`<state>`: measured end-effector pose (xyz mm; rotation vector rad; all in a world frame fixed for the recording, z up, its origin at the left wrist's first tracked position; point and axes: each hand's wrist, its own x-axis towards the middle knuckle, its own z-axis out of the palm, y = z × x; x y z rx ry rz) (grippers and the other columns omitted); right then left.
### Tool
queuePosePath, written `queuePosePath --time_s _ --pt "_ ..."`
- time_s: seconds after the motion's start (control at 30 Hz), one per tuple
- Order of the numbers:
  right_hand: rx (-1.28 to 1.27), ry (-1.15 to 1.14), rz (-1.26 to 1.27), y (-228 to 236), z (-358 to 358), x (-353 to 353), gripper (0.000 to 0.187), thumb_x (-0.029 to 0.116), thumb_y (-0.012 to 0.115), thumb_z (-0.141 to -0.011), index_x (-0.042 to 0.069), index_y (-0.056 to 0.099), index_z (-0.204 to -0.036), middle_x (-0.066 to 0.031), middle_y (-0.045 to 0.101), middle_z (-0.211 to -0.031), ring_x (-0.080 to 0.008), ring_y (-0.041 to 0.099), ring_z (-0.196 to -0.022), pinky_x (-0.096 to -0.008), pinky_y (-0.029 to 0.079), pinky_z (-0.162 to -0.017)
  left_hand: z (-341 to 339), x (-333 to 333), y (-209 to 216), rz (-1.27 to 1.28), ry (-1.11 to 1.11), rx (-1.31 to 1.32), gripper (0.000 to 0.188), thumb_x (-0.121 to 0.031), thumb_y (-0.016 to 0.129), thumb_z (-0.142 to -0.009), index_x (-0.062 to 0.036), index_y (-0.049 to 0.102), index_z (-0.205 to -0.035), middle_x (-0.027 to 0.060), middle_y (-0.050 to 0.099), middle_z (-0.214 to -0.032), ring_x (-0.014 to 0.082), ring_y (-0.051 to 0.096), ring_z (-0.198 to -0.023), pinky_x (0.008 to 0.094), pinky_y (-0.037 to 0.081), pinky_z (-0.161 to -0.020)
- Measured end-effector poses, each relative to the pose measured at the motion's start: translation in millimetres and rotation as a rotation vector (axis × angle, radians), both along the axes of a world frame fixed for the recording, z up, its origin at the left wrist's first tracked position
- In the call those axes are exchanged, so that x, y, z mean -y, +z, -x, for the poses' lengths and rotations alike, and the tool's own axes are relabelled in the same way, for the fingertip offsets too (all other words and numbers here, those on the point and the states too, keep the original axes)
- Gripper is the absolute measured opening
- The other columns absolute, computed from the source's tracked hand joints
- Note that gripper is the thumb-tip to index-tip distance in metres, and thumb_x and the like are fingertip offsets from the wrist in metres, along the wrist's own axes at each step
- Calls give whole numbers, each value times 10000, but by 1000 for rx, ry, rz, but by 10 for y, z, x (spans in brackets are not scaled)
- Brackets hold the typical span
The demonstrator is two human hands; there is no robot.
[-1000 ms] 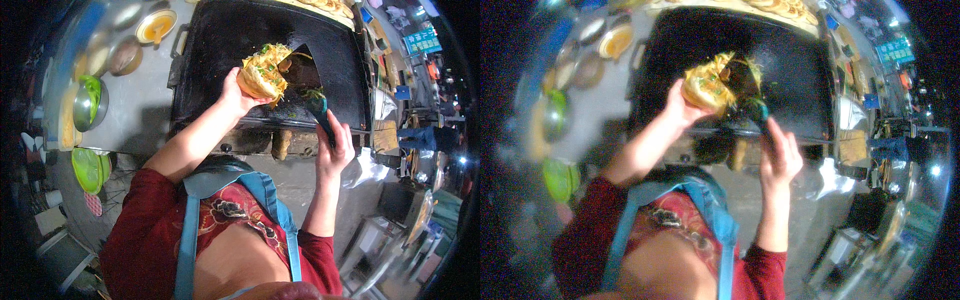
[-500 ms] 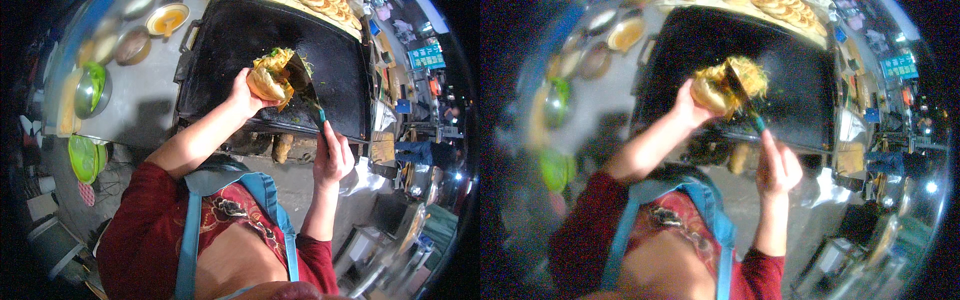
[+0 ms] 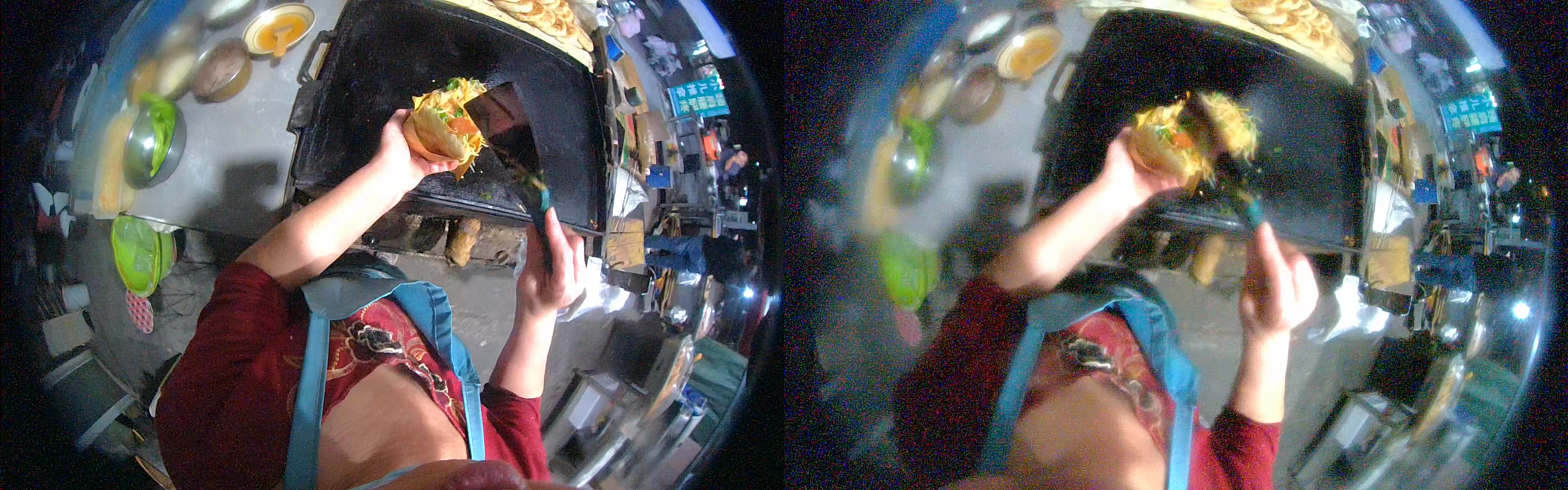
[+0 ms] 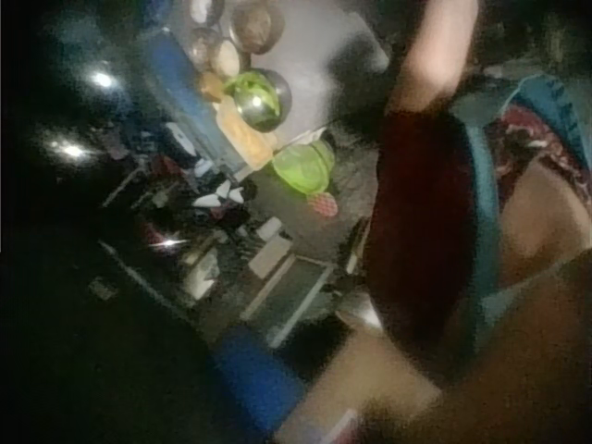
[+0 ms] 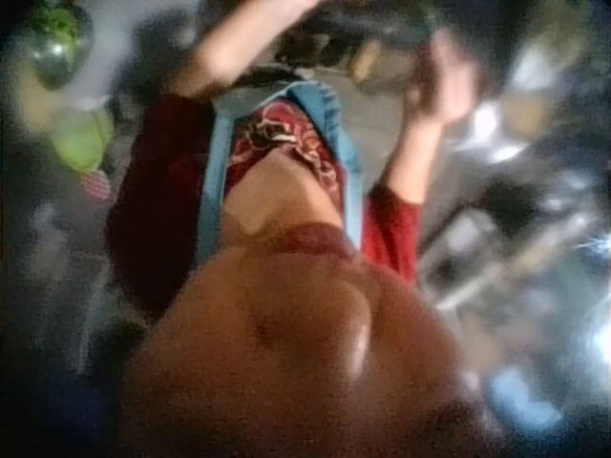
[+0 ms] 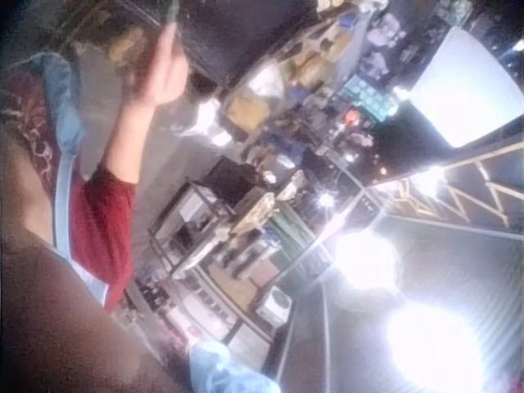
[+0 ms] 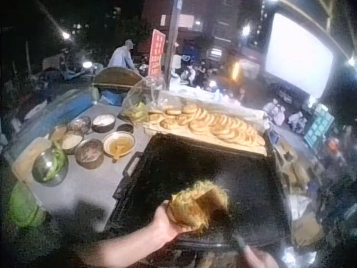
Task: The person assembles a street food wrap by scooping cooked noodles and vegetables from a griddle into a flatbread using a spatula, then wraps it in a plastic bag. They also pack fried pastries into a separate bag and hand the items to a customer.
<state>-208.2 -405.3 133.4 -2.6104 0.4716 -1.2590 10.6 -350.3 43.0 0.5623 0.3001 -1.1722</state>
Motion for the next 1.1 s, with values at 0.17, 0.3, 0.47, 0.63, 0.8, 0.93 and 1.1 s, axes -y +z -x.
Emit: queuePosePath --time_s 0.17,0.3,0.47,0.63,0.8,0.93,1.1 --pt "192 -193 -645 -181 -25 255 439 -42 690 -714 4 602 -1141 -77 628 -1033 -142 576 -872 -253 446 -802 18 -76 103 -43 -112 -15 532 -456 268 -892 -148 472 -1275 122 454 -1329 342 430 -1217 586 339 -977" --pt "249 -87 -1090 -276 -33 386 426 -37 661 -718 -1 604 -1139 -90 628 -1078 -155 583 -956 -270 445 -872 23 -127 122 78 -174 13 458 -339 298 -917 -76 508 -1227 133 533 -1248 295 497 -1168 496 379 -995" --pt "313 1 -1106 -233 -13 308 445 -37 693 -694 -3 608 -1130 -71 631 -1049 -153 581 -952 -276 441 -872 31 -141 98 73 -168 3 445 -317 282 -933 -54 516 -1205 145 548 -1222 296 514 -1142 481 386 -993" --pt "55 -48 -738 -133 16 188 411 -20 722 -681 31 649 -1083 -65 641 -992 -134 571 -877 -267 436 -836 5 -139 96 -35 -172 97 550 -473 242 -905 -111 462 -1256 165 507 -1246 365 506 -1117 564 427 -878" --pt "50 -95 -503 -92 80 85 401 -11 731 -680 36 657 -1072 -85 656 -990 -147 575 -877 -277 436 -835 -15 -86 145 -30 -80 95 583 -497 215 -896 -101 452 -1253 185 511 -1219 406 537 -1043 612 459 -775" --pt "195 -141 -740 -117 184 64 413 -34 711 -692 6 634 -1096 -105 637 -1058 -164 579 -947 -283 430 -875 -74 -21 246 53 55 89 577 -479 200 -901 -117 421 -1292 185 442 -1299 395 462 -1158 626 396 -870" --pt "245 -180 -1201 -372 260 20 443 -17 696 -688 -5 612 -1122 -109 629 -1090 -179 581 -991 -297 418 -917 -196 10 338 30 166 97 553 -483 225 -895 -149 419 -1291 176 422 -1310 401 431 -1163 619 379 -867"
